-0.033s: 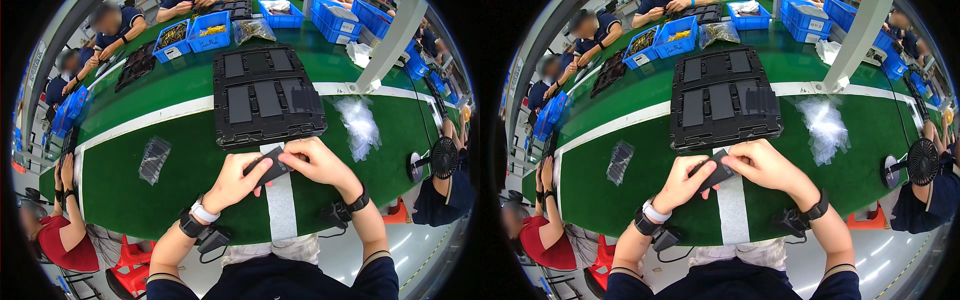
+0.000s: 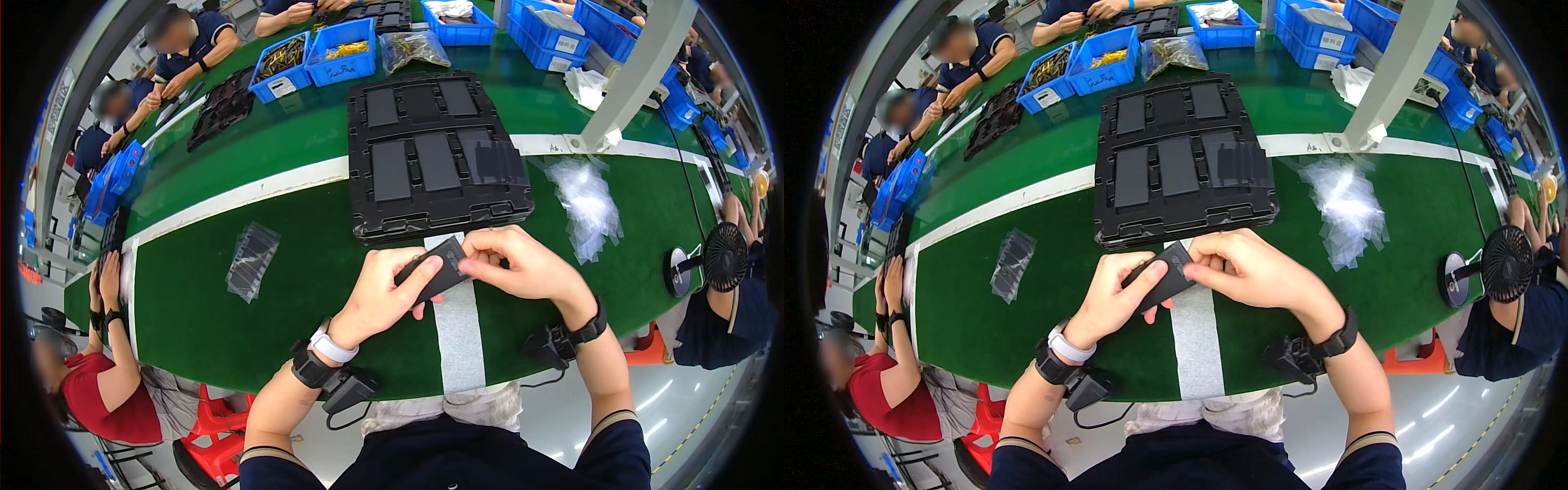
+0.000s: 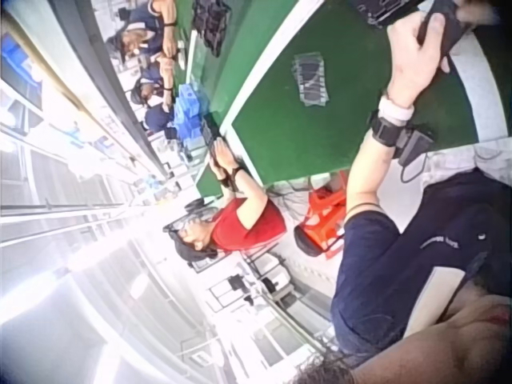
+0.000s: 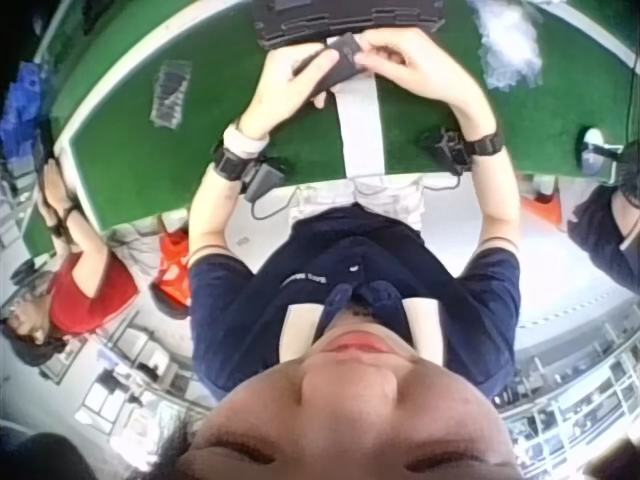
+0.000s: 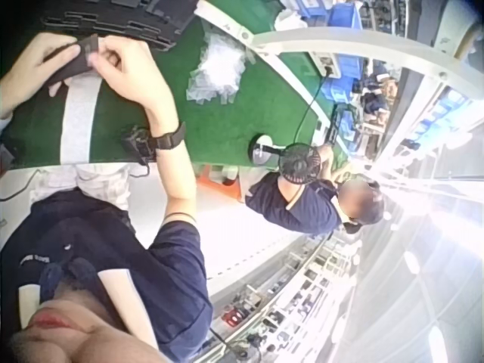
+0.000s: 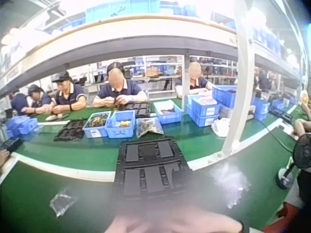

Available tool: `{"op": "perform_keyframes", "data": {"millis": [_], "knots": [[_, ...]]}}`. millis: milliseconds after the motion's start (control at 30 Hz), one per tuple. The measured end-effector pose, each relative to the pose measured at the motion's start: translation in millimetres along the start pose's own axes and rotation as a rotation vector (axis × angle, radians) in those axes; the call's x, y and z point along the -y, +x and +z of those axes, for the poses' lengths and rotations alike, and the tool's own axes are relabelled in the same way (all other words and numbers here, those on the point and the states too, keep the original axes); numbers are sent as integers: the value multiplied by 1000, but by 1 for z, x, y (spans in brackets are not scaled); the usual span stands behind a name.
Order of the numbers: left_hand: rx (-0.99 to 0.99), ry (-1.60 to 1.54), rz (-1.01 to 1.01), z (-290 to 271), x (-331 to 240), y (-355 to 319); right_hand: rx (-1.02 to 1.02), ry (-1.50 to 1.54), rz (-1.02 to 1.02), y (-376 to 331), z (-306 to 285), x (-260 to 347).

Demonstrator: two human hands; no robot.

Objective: Assembling small electronic components by peeling and applying film labels and placing them in trays.

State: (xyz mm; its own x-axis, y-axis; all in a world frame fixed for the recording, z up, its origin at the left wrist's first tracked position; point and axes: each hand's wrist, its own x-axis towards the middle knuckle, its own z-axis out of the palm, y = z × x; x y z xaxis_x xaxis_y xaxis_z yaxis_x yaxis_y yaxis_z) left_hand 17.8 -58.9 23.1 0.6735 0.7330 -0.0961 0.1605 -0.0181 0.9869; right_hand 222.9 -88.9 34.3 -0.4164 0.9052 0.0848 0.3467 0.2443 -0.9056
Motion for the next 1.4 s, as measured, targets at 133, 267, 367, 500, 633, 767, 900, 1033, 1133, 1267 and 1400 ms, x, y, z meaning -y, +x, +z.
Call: {"op": "perform_keyframes", "data": {"millis": [133, 267, 367, 500, 633, 767, 900, 1033, 1133, 1267, 1400], "knots": [[83, -148, -80, -7, 2, 3, 17, 199, 59, -1, -4, 10], [311, -260, -220, -7, -4, 1, -144, -33, -418, 9, 5, -9], [88, -166, -35, -7, 11, 6, -273, 178, -119, 5, 6, -5], [30, -166, 51, -4, 14, 9, -380, 269, -16, 5, 9, -10], [38, -145, 43, -3, 10, 6, -396, 281, -17, 3, 10, -4], [-112, -182, 226, 0, 14, 9, -382, 326, -53, 5, 13, -4], [-104, -150, 186, -4, 4, 7, -321, 279, -72, 5, 12, -9], [-60, -88, 223, -5, 0, 8, -288, 273, -87, 8, 13, -8], [-79, -57, 211, -1, 11, 9, -291, 180, -51, 3, 15, -14], [-130, -51, 237, 1, 18, 6, -251, 202, -100, 7, 18, -23], [-146, -119, 201, 2, 16, 7, -204, 64, -125, 2, 8, -4]]}}
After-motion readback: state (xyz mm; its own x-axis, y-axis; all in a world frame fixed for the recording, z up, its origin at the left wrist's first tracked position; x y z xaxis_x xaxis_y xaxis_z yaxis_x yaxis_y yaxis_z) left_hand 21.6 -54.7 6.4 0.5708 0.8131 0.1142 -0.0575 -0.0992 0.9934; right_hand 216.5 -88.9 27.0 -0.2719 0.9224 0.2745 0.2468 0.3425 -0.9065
